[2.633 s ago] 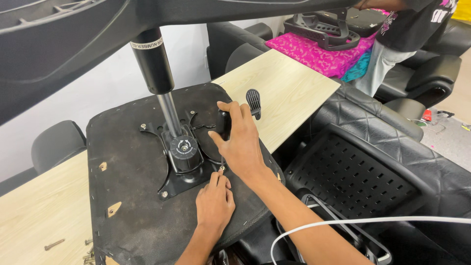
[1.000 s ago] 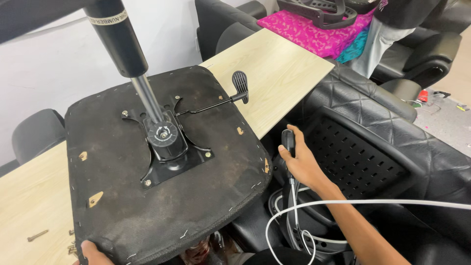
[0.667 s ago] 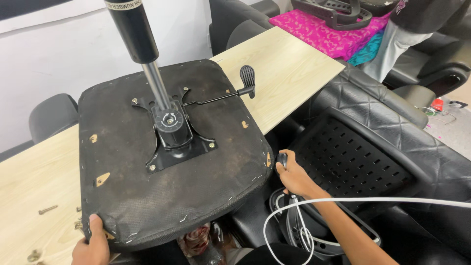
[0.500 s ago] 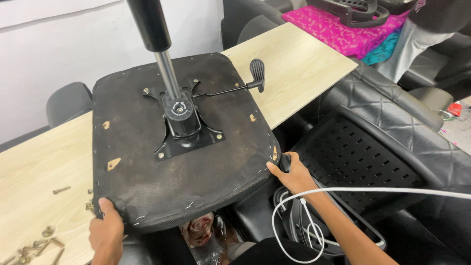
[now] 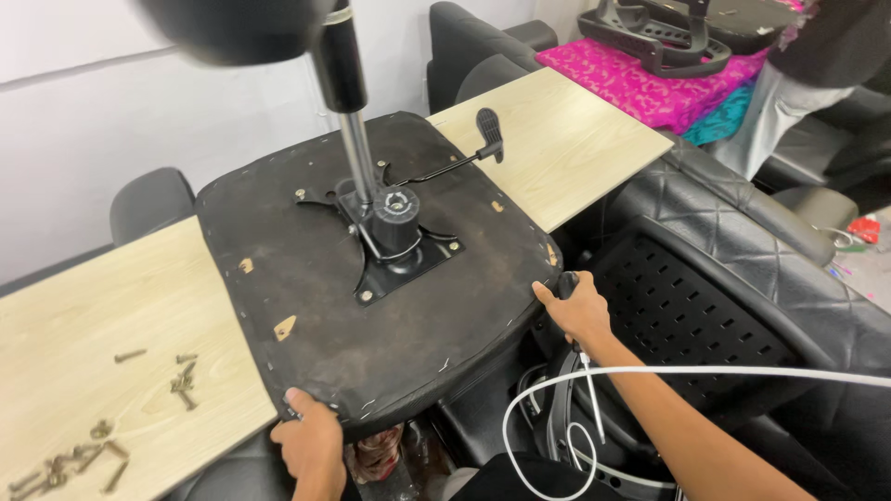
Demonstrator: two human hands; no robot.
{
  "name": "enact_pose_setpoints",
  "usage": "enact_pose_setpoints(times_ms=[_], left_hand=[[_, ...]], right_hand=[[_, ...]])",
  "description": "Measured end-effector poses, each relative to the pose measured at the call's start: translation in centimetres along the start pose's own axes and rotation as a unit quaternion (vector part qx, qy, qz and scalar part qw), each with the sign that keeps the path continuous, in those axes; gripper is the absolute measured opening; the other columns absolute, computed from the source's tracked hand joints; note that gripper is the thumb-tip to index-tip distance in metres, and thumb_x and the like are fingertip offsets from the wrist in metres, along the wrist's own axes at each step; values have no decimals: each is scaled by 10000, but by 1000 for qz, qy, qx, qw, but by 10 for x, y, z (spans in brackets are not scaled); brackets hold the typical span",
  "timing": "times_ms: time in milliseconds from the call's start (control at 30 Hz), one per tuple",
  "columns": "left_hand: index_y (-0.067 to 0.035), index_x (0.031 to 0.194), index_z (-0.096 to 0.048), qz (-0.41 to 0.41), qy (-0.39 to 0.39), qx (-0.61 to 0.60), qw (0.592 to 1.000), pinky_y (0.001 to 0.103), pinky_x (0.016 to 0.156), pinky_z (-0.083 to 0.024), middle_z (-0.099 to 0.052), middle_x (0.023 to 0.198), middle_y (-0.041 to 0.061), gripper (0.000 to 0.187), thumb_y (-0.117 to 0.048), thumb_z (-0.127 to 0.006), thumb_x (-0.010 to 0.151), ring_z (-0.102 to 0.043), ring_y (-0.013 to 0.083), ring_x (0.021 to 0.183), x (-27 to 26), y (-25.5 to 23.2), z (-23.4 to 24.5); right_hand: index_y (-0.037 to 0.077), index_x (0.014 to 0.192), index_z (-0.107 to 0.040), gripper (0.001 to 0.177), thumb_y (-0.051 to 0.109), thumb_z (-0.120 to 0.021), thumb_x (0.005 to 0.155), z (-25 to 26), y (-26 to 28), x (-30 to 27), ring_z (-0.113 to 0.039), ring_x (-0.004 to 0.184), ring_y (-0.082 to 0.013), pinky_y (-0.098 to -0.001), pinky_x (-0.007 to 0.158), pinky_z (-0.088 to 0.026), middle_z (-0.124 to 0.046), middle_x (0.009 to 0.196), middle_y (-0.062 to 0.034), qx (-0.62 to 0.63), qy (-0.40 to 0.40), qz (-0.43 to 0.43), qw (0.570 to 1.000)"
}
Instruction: The person uses a screwdriver to fasten screws into the base of an office chair, securing the seat to the central column. They repeatedly pick screws from a wooden board and tighten them into the chair base while the chair remains upside down.
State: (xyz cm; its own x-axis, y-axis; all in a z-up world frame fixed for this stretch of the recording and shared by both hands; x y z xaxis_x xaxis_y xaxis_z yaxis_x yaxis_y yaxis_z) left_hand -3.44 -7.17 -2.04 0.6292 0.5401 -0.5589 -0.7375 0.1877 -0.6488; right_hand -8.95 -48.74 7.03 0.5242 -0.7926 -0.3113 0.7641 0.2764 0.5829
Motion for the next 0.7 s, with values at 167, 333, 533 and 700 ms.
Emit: enact_pose_setpoints(times_ms=[167,333,533,700], left_hand=[[83,1463,-338,-13,17,7,1000,521,1089,-428,-503,1392,357,847,-624,-391,999,-538,488,1285,-41,2,-36],[125,1413,-297,-23,96,-4,995,497,1115,-409,-435,1435,331,931,-630,-549,929,-498,447,1318,-104,-1,-72],[179,1460,-131,-5,224,63,973,397,1090,-493,-432,1435,322,1152,-412,-813,745,-568,400,1294,-177,-19,-123],[276,1435,11,-41,336,61,939,331,780,-629,-597,1164,313,1127,-169,-716,698,-717,337,930,-209,-37,-154]], right_hand=[[-47,1339,-504,869,536,-843,790,-14,4,-13,-685,630,-179,-330,446,-524,-705,976,-161,102,-4,-26,994],[-9,1327,-517,825,487,-861,765,-13,-4,5,-655,646,-182,-341,448,-499,-688,980,-138,152,-40,-33,987],[14,1271,-570,662,322,-901,786,8,16,14,-664,710,-232,-354,598,-525,-713,962,-173,70,-177,151,970],[98,1172,-633,411,220,-796,815,7,43,15,-700,689,-250,-408,673,-573,-714,878,-127,128,-117,122,977]])
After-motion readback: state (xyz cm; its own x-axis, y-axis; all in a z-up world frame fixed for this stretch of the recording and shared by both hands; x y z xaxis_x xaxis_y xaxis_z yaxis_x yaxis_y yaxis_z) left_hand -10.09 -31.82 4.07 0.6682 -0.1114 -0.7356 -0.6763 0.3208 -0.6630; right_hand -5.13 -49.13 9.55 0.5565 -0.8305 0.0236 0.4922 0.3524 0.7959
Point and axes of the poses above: each hand's wrist, its own x-axis towards the middle knuckle, its own z-axis out of the back of the hand, y = z × x, the point moved 4 cm from there along x, towards the middle knuckle
